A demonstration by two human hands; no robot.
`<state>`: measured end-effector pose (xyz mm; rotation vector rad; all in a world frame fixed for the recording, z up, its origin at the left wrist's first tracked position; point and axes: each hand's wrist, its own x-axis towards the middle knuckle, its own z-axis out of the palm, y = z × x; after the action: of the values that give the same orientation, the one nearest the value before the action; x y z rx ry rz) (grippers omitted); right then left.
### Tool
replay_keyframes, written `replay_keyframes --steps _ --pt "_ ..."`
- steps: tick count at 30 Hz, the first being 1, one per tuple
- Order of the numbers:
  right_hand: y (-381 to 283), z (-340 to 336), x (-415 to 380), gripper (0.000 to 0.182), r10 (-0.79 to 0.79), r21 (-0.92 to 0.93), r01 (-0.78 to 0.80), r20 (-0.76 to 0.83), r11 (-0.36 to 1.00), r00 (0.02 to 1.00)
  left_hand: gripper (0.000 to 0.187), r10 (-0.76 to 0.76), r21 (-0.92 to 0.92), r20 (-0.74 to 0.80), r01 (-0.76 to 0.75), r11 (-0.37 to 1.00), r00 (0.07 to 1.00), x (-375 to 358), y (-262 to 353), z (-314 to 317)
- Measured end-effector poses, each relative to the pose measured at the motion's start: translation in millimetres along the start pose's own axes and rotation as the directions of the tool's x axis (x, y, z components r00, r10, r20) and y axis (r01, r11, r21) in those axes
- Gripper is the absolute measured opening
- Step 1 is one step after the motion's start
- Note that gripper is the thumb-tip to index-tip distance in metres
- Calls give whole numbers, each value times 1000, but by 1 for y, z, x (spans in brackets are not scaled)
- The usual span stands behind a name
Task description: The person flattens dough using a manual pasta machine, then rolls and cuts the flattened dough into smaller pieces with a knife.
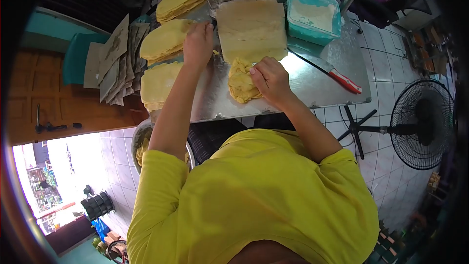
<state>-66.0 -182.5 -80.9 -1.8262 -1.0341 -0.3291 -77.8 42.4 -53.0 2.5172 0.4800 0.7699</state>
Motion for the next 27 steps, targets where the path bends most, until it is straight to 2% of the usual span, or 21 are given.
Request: replay_keyframes --steps 1,3,5,6,8,9,11,14,16,18,20,22,24,26,27 --pt "0 1 0 18 11 4 -11 0 1000 1000 22 34 -173 -46 -41 984 998 -9 12 -9" --pt "2 1 1 18 24 9 -25 3 1000 1000 23 180 -254 -60 -190 949 982 -44 32 -22" --pt "4 1 3 17 -35 -73 33 -23 997 999 32 409 -228 5 -398 889 912 -86 51 -30" --pt "5 3 3 17 -36 -68 35 -12 997 999 32 398 -226 4 -387 894 917 -99 58 -29" --pt "5 6 2 18 16 32 -14 -74 999 997 54 348 -158 190 -321 934 918 -122 64 -27" --pt "5 8 2 18 18 36 -16 -54 999 998 54 330 -159 190 -302 940 925 -124 61 -26" --pt "2 10 0 21 113 53 -109 -82 993 990 65 391 -199 172 -357 913 904 -128 52 -20" --pt "-7 7 3 24 237 37 -238 49 970 970 63 338 -312 219 -262 913 915 -129 47 -23" --pt "-14 10 5 26 206 -27 -204 56 979 977 62 354 -299 218 -283 911 910 -128 47 -33" --pt "-22 15 3 27 214 29 -217 84 976 973 64 294 -352 273 -189 917 916 -129 45 -46" --pt "-31 25 1 23 237 85 -250 138 965 962 67 258 -329 334 -145 933 906 -129 37 -63" --pt "-38 41 0 19 68 119 -81 106 990 992 73 228 -315 373 -108 943 899 -131 28 -74" --pt "-41 48 3 19 16 85 -27 128 996 992 78 182 -232 417 -90 969 891 -131 26 -79" --pt "-41 49 10 22 175 228 -221 207 948 963 83 119 -116 450 -74 991 885 -130 32 -79" --pt "-41 46 14 29 264 251 -343 300 905 917 83 110 -112 454 -66 991 884 -129 36 -75"
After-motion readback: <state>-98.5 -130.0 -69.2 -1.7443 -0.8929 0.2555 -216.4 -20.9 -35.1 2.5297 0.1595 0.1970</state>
